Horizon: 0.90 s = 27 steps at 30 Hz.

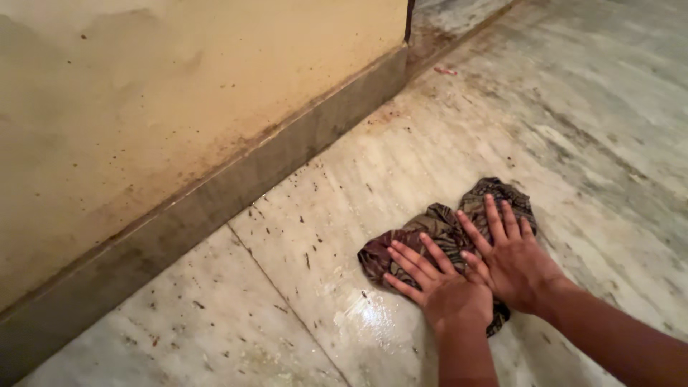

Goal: The person wipes a tiled floor with a patterned cloth, moving a small plastic stool to clean underneath it. The person scrubs the floor surface and the baseboard area with both hands.

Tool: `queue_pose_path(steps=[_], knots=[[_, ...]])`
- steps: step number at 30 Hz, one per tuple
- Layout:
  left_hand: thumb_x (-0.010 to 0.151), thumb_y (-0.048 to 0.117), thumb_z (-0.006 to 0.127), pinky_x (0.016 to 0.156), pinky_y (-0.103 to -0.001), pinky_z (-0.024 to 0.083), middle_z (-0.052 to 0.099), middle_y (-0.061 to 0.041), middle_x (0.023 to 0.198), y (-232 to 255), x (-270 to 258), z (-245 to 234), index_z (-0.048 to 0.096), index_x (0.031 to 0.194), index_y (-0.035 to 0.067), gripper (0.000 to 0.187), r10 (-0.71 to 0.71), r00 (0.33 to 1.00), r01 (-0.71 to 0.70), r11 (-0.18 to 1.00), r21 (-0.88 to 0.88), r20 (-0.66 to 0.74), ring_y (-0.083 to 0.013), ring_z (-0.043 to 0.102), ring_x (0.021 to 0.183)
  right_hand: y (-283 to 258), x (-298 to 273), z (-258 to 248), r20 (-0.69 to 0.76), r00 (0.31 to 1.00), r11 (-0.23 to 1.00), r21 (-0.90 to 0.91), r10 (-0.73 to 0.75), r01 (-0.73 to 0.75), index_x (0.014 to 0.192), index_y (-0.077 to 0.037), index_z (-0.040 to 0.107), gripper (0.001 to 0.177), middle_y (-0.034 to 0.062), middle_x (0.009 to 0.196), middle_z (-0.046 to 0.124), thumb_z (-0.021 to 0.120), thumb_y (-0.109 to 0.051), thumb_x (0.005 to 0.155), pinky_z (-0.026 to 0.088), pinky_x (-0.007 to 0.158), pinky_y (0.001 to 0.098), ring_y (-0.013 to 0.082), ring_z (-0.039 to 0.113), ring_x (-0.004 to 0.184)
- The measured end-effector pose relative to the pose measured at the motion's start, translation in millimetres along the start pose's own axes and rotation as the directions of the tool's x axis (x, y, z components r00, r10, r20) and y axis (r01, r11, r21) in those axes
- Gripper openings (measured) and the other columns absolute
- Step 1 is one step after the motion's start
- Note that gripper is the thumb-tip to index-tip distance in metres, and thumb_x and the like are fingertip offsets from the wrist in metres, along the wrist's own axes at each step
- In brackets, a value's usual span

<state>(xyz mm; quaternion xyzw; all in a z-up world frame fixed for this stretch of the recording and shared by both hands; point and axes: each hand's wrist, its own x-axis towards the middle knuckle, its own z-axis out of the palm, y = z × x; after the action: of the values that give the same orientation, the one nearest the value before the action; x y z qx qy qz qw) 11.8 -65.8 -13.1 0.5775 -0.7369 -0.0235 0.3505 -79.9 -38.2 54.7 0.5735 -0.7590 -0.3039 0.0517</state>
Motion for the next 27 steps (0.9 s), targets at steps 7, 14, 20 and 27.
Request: queue_pose_path(steps=[7, 14, 20, 27], knots=[[0.094, 0.049, 0.023, 0.117, -0.069, -0.01, -0.01, -0.031, 0.165, 4, 1, -2, 0.007, 0.156, 0.005, 0.077, -0.039, 0.999, 0.038, 0.999, 0.022, 0.028, -0.0442, -0.012, 0.156, 3, 5, 5, -0.073, 0.997, 0.999, 0.034, -0.032, 0.034, 0.165, -0.018, -0.001, 0.084, 0.0347, 0.165, 0.002, 0.023, -0.06, 0.097, 0.025, 0.113, 0.0588, 0.0556, 0.013, 0.15], [0.091, 0.049, 0.033, 0.118, -0.07, -0.01, -0.007, -0.03, 0.165, 6, 1, 7, 0.007, 0.156, 0.006, 0.082, -0.056, 0.998, 0.056, 0.998, 0.003, 0.016, -0.0441, -0.011, 0.156, 2, 16, 29, -0.137, 0.991, 0.99, 0.136, -0.003, 0.022, 0.164, -0.022, 0.0, 0.086, 0.0353, 0.165, 0.004, 0.028, -0.062, 0.094, 0.025, 0.11, 0.0647, 0.0569, 0.017, 0.146], [0.091, 0.049, 0.035, 0.116, -0.071, -0.012, -0.011, -0.032, 0.164, 8, 38, 2, 0.003, 0.157, 0.005, 0.086, -0.104, 0.954, 0.097, 0.994, 0.04, 0.28, -0.0466, -0.014, 0.154, 3, 61, 56, -0.161, 0.984, 0.953, 0.301, 0.072, -0.02, 0.164, -0.026, -0.003, 0.091, 0.0348, 0.164, 0.004, 0.031, -0.068, 0.09, 0.025, 0.106, 0.0739, 0.0621, 0.016, 0.143], [0.096, 0.062, 0.028, 0.114, -0.067, -0.022, -0.017, -0.026, 0.166, -15, 95, 14, -0.007, 0.161, 0.014, 0.088, -0.067, 0.737, 0.031, 0.997, 0.065, 0.672, -0.0405, -0.022, 0.153, -4, 152, 77, 0.127, 0.96, 0.758, 0.59, 0.251, -0.277, 0.16, -0.039, -0.009, 0.093, 0.0289, 0.162, -0.024, 0.029, -0.081, 0.086, 0.0, 0.106, 0.0817, 0.0634, -0.015, 0.144]])
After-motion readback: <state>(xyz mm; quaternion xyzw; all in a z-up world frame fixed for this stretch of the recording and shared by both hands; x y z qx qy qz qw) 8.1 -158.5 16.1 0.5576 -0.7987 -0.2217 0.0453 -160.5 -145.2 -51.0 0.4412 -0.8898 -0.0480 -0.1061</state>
